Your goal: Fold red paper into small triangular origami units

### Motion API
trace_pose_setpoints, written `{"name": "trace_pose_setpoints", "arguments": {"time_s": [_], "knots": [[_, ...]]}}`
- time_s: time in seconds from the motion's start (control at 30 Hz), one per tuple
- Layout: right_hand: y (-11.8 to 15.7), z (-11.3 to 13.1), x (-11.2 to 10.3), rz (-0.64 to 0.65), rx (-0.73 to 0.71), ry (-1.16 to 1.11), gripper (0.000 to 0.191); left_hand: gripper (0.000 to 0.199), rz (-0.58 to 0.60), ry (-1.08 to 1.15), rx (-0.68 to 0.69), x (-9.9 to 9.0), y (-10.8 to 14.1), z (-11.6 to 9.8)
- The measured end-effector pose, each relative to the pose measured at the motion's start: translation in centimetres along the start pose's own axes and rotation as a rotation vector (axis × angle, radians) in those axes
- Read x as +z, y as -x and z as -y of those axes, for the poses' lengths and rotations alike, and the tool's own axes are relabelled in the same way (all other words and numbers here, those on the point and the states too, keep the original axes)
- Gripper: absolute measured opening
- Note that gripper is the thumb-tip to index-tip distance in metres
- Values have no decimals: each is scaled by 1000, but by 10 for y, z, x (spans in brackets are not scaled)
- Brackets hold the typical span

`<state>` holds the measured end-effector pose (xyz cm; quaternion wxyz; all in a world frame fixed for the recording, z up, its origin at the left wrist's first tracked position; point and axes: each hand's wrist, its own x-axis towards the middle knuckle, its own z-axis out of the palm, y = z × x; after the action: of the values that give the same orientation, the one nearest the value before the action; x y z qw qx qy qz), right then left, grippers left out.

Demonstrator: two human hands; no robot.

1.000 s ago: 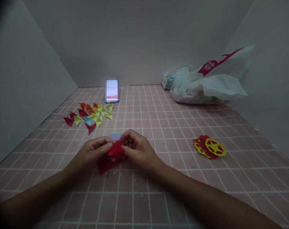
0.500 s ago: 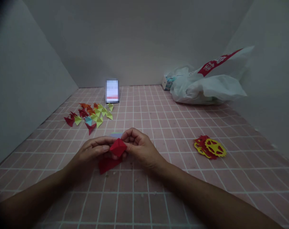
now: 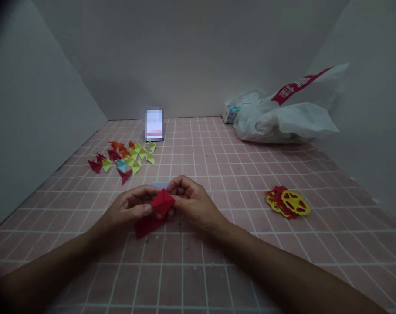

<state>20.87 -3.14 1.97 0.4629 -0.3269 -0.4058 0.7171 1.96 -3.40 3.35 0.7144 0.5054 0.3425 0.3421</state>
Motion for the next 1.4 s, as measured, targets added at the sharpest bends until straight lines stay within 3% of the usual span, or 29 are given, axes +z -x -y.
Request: {"name": "trace_pose_setpoints", "arguments": {"time_s": [0.7, 1.07, 1.4], "knots": [[-4, -3, -3, 42, 19, -26, 32, 28, -1, -42, 34, -2, 0, 2], [6, -1, 4, 61, 7, 82, 26, 19, -183, -143, 7, 2, -3, 1], [5, -3, 3, 73, -24, 177, 18, 17, -173, -222, 20, 4, -2, -5]]}}
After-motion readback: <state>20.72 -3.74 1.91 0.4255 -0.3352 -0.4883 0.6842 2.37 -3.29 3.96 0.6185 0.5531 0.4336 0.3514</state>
